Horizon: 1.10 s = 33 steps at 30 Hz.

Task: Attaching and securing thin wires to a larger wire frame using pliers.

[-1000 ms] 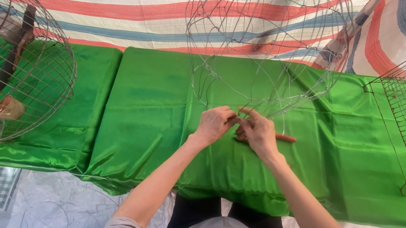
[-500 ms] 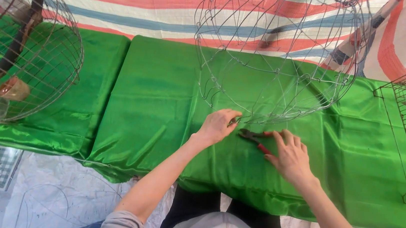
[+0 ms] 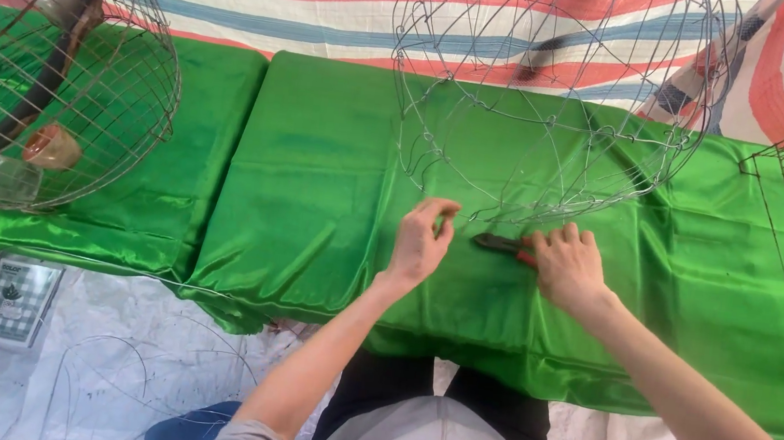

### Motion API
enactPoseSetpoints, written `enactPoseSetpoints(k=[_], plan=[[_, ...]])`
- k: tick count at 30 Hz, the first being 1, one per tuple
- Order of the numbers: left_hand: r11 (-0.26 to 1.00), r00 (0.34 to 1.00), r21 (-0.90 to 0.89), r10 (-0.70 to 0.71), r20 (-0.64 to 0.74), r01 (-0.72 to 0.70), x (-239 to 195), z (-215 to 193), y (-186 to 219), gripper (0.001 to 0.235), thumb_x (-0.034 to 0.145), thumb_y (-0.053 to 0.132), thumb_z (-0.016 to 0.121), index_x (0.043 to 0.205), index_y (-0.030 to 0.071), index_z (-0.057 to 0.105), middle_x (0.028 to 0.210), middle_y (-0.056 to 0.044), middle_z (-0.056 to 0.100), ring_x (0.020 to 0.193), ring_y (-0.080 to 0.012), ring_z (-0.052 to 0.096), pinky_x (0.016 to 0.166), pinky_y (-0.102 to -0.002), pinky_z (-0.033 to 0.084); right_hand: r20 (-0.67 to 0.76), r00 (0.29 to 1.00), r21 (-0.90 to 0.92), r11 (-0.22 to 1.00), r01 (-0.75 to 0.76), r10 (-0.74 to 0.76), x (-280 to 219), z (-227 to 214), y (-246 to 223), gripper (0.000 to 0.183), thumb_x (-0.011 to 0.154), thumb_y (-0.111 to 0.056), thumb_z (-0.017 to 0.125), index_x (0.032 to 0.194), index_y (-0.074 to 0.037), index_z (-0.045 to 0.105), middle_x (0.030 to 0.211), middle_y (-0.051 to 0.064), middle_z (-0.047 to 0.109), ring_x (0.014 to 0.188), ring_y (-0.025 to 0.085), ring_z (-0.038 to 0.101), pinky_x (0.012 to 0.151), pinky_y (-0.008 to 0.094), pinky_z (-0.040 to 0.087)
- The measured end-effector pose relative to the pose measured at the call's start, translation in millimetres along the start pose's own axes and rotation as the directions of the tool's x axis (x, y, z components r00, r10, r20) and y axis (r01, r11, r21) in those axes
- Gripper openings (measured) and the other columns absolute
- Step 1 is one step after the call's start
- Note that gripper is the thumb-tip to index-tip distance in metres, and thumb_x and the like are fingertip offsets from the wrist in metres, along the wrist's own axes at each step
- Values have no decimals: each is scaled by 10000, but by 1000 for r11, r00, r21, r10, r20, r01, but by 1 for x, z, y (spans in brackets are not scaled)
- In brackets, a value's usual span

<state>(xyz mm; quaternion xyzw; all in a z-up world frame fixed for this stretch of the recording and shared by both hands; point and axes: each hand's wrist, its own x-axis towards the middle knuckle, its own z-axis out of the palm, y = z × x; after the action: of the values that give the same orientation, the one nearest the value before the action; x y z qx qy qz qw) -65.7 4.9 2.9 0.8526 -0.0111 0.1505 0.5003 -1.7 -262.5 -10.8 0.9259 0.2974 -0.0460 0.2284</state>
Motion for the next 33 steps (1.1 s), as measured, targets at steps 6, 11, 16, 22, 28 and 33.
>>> enactPoseSetpoints(k=[6, 11, 16, 22, 28, 33], plan=[[390, 724, -711, -647, 240, 585, -4, 28, -43, 311, 939, 33, 562, 1233, 15, 463, 1089, -211, 688, 893, -234, 731, 718, -339, 671, -167, 984, -94, 994, 50, -65, 4, 18, -4, 357, 781, -220, 610, 1133, -161, 614, 1012, 55, 689, 1017, 247, 554, 822, 386, 392], [61, 684, -807, -570, 455, 588, 13, 43, -54, 471, 1003, 188, 612, 1401, 49, 402, 1217, -189, 619, 1080, -321, 692, 886, -481, 623, -188, 978, -128, 990, 62, -86, 12, 12, -7, 371, 733, -244, 656, 1086, -149, 590, 999, 61, 660, 974, 254, 565, 802, 395, 406], [49, 715, -834, -544, 439, 550, 16, 61, -51, 122, 1059, 215, 541, 1145, 131, 559, 1113, -145, 729, 1076, -298, 717, 906, -452, 607, -214, 970, -118, 989, 94, -118, 16, 25, 3, 465, 718, -398, 724, 1097, -173, 577, 1011, 38, 623, 952, 235, 613, 779, 384, 459], [249, 833, -894, -515, 203, 372, 18, 53, -14, 143, 979, 26, 644, 1078, 76, 555, 1070, -172, 735, 941, -265, 755, 786, -332, 663, -190, 981, 64, 997, 47, -34, -13, -33, 10, 356, 829, -328, 721, 1091, -147, 563, 999, 34, 563, 821, 256, 706, 682, 398, 544], [295, 865, -909, -487, 120, 293, 43, 36, 22, 121, 941, 7, 701, 1039, 69, 667, 988, -182, 774, 848, -258, 776, 745, -331, 670, 44, 999, 340, 940, -39, 25, -44, -99, 23, 243, 958, -280, 604, 1173, -191, 533, 929, 26, 670, 846, 308, 781, 759, 459, 611], [270, 842, -924, -532, 91, 270, 69, 36, 33, 105, 918, -7, 703, 989, 70, 697, 944, -163, 770, 772, -276, 773, 698, -336, 681, 212, 977, 816, 553, -169, -15, -38, -104, 15, 421, 1018, -275, 524, 1420, -155, 481, 1232, 187, 683, 1143, 433, 700, 958, 592, 551]])
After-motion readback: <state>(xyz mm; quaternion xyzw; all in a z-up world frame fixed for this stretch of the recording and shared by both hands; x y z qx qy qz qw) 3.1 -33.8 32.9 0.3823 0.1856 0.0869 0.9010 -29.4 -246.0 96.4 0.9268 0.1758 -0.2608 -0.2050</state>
